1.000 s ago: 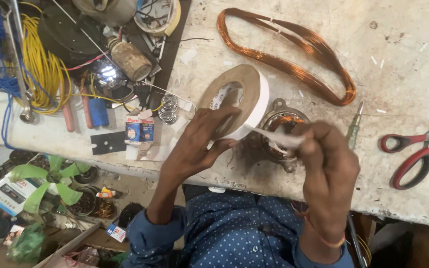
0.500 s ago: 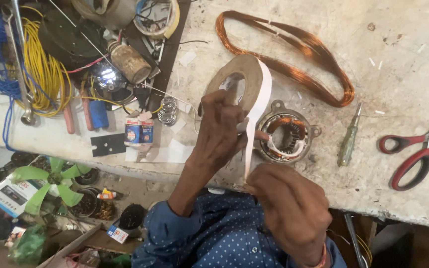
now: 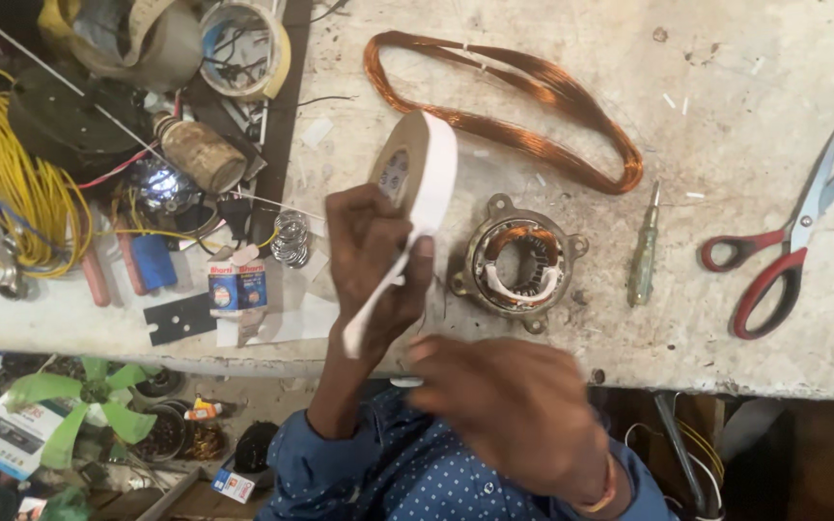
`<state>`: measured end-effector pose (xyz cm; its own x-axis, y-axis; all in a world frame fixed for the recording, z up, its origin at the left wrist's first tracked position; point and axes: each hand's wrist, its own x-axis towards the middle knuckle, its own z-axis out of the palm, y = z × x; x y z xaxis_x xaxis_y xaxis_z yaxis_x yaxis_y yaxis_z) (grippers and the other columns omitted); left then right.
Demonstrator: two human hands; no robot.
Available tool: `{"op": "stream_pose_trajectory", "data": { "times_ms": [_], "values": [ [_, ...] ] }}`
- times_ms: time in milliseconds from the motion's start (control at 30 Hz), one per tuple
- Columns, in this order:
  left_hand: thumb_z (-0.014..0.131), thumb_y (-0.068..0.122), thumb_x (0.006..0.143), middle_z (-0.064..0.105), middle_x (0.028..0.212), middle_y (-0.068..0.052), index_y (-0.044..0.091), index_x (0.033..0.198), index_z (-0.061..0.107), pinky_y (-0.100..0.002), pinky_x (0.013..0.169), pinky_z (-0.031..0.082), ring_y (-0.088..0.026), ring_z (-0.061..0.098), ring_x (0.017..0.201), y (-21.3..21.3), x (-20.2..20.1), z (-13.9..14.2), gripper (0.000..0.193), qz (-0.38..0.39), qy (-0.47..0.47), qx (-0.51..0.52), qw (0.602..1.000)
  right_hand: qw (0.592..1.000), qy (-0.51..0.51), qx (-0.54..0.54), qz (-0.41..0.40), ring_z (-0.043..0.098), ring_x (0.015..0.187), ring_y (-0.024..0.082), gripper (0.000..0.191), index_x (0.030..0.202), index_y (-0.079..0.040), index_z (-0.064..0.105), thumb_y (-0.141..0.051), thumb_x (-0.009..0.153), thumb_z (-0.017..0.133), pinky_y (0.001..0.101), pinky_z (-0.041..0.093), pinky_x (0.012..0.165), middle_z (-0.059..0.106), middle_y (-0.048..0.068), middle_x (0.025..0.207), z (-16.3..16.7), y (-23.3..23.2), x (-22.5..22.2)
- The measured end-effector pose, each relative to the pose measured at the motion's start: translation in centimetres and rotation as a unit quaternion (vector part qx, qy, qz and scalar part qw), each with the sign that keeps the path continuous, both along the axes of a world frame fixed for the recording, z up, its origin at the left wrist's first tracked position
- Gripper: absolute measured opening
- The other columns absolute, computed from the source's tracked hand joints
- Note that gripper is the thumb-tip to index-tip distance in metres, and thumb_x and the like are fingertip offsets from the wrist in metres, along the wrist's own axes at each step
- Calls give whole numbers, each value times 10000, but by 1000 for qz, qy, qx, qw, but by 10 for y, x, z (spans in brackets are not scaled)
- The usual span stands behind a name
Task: The person wraps white insulating tape around a copper-wound stator, cuts the tape with scissors, and uses a screwdriver to adjust the windings. The person repeats this process multiple times on the same component.
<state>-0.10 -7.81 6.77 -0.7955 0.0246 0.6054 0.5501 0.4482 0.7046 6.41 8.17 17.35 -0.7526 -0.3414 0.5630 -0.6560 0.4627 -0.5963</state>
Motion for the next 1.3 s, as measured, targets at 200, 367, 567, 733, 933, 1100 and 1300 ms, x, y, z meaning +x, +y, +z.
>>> {"op": "stream_pose_trajectory", "data": {
  "times_ms": [200, 367, 567, 733, 933, 1100, 1300],
  "values": [
    [607, 157, 1028, 528, 1042, -94, 26, 993, 626, -333, 681, 454, -191, 554, 926, -30, -8, 20, 137, 7, -38, 55, 998, 901, -135, 29, -412, 673, 1076, 318, 551, 1380, 77, 482, -253, 1029, 748, 337, 607, 832, 627, 254, 1243, -45, 72, -14],
    [625, 153, 975, 563, 1100, -111, 13, 982, 627, -278, 637, 446, -151, 558, 886, -30, -2, 27, 140, 8, -114, 130, 985, 788, -152, 285, -524, 563, 1056, 502, 423, 1190, 28, 645, -241, 926, 837, 609, 480, 800, 559, 358, 1203, -119, 167, -5],
    [609, 148, 1056, 552, 1068, -93, -8, 1053, 636, -268, 754, 448, -150, 532, 919, -27, 0, 35, 158, -25, -116, 143, 983, 782, -121, 276, -545, 626, 983, 410, 360, 1110, 30, 627, -211, 916, 811, 520, 495, 840, 637, 238, 1047, -156, 213, 7],
    [543, 120, 1078, 494, 1166, -91, -43, 1136, 618, -288, 891, 465, -163, 527, 1007, -27, -4, 39, 188, -72, -161, 229, 957, 786, -164, 251, -540, 662, 795, 347, 341, 1069, 45, 640, -194, 903, 818, 458, 535, 782, 661, 189, 894, -144, 212, 3],
    [536, 133, 1093, 497, 1131, -99, -52, 1128, 609, -297, 896, 456, -173, 524, 1013, -18, -8, 34, 202, -14, -122, 203, 971, 767, -259, 244, -534, 707, 748, 325, 501, 1186, 156, 605, -114, 858, 869, 398, 549, 675, 707, 275, 854, -129, 214, 7],
    [525, 152, 1080, 506, 1022, -112, -48, 1081, 619, -323, 779, 440, -191, 517, 920, -8, -15, 33, 221, 57, -81, 142, 985, 787, -321, 44, -525, 712, 838, 348, 644, 1480, 88, 486, -43, 889, 708, 412, 550, 634, 700, 305, 1042, -134, 234, 4],
    [513, 149, 1070, 526, 1015, -122, -35, 1067, 615, -343, 749, 457, -210, 546, 873, -15, -21, 33, 211, 36, -52, 122, 991, 888, -269, -270, -259, 683, 1206, 274, 534, 1541, 75, 420, -18, 1048, 604, 440, 552, 1097, 658, 220, 1226, -133, 241, 10]
  ]
}}
